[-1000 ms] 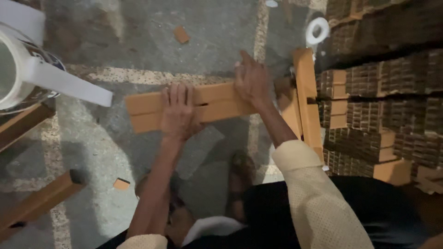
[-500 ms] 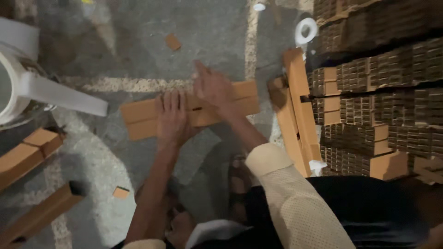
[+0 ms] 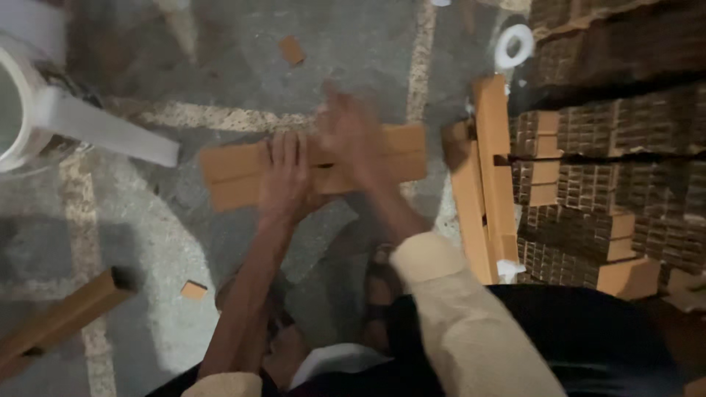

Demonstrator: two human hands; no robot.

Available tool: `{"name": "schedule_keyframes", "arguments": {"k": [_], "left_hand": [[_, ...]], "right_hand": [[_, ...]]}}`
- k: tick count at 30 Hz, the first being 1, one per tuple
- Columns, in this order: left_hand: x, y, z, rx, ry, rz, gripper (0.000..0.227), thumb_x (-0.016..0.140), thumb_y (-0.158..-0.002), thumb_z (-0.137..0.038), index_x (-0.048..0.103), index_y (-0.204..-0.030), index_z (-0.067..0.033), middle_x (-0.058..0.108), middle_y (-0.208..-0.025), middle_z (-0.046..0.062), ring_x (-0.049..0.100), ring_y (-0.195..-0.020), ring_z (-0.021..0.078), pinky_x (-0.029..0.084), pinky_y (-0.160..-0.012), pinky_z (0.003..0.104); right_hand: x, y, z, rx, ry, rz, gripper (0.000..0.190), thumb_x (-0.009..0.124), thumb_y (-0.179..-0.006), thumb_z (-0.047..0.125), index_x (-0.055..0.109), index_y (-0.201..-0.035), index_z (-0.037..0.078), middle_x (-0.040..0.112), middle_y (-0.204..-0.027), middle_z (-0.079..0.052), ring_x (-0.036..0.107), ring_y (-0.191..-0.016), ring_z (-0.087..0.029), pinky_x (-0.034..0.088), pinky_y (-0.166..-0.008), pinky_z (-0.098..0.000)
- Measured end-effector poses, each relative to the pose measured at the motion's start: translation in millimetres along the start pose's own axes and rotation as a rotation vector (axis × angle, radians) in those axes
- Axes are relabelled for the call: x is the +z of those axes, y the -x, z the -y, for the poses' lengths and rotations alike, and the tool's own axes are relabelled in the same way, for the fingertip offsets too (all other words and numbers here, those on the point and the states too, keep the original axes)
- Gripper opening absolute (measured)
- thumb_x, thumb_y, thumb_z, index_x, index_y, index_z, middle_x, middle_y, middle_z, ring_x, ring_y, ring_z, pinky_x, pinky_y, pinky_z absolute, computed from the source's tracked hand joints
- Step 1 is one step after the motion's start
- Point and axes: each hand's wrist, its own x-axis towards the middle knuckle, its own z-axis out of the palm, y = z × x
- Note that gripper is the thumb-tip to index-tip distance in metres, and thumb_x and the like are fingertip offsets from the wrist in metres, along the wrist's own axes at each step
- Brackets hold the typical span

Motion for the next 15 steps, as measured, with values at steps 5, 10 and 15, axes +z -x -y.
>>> {"name": "schedule_keyframes", "arguments": {"k": [5, 10, 15], "left_hand": [[-10, 1, -1, 0.029, -0.083, 0.026, 0.12, 0.086, -0.057, -0.068, 0.047, -0.143, 0.0062, 0.05, -0.139, 0.022, 0.044, -0.135, 0.0409, 0.031, -0.114, 0.06], [-11, 3, -1, 0.041, -0.083, -0.065, 0.116, 0.086, -0.06, -0.066, 0.048, -0.142, 0.0066, 0.051, -0.136, 0.023, 0.046, -0.131, 0.0407, 0.034, -0.114, 0.059], [-3, 1, 3, 0.031, -0.119, -0.045, 0.111, 0.081, -0.063, -0.069, 0.05, -0.138, 0.0059, 0.052, -0.131, 0.023, 0.047, -0.129, 0.0405, 0.034, -0.112, 0.06]], "right_hand": [[-18, 1, 14, 0.009, -0.146, 0.05, 0.048, 0.05, -0.101, 0.025, 0.055, -0.144, 0.005, 0.071, -0.115, -0.023, 0.065, -0.104, -0.044, 0.045, -0.098, -0.0542], [-59, 13, -56, 0.237, 0.036, 0.129, 0.049, 0.046, -0.104, 0.027, 0.05, -0.148, 0.005, 0.071, -0.115, -0.024, 0.065, -0.105, -0.044, 0.044, -0.104, -0.054], [-53, 16, -96, 0.207, -0.302, 0.039, 0.048, 0.042, -0.11, 0.024, 0.046, -0.151, 0.0, 0.055, -0.146, -0.03, 0.053, -0.134, -0.048, 0.041, -0.113, -0.0491]]}}
